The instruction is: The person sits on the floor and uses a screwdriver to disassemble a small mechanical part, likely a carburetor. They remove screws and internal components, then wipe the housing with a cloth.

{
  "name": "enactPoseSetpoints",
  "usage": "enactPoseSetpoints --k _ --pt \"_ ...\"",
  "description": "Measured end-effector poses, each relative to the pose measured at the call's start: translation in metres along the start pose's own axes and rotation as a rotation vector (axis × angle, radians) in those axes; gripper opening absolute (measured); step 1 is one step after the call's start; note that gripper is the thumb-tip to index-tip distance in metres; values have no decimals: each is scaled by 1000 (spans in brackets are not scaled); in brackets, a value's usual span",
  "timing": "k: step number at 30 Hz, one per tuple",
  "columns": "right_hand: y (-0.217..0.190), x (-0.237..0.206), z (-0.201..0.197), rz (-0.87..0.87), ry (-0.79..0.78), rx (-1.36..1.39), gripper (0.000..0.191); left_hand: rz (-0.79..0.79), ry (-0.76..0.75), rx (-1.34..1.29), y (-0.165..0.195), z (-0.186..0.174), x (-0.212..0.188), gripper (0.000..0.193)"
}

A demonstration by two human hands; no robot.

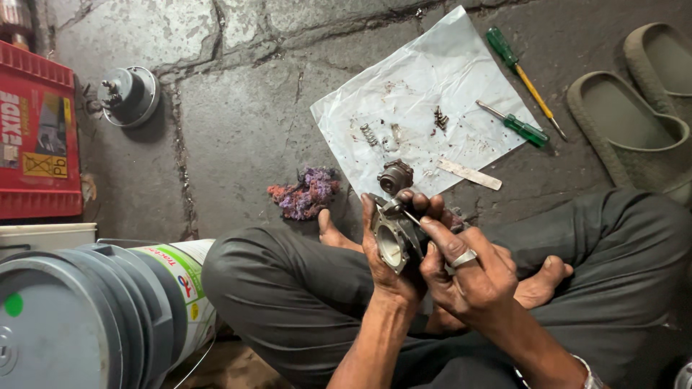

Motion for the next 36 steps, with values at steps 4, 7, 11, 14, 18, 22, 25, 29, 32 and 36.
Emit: enactPoseSetpoints --k 4,7,11,14,18,22,25,29,32,36 --pt "-3 -3 -2 -11 2 -22 38 -9 -47 15 -2 5 -1 56" --pt "-4 -5 -1 -8 2 -4 38 -33 -24 -28 -3 3 -2 56" --pt "-2 -1 3 13 -45 26 35 -43 -31 -89 1 0 0 56" --pt "10 5 2 173 -75 146 31 -15 -20 -44 4 -3 1 55" --pt "12 11 2 272 -62 409 26 -21 32 45 3 -11 2 54" --pt "-1 9 6 251 -6 289 25 -2 35 -30 6 -14 2 53" --pt "-7 4 6 206 42 193 26 -31 -29 -63 4 -12 0 52" --pt "-12 0 1 160 89 114 29 -46 -55 -64 1 -14 -3 53" --pt "-13 2 4 128 48 100 31 -67 -61 -114 3 -17 -2 53" --pt "-10 5 7 97 3 98 31 -149 -121 -159 4 -19 -3 55"
Point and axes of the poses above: each hand's wrist, its own x-axis towards the middle knuckle, its own z-axis out of the palm, y = z × x, the point moved 7 cm from there along x, towards the middle knuckle, and after that the axes turned 1 degree about y, right-handed, at the moved point
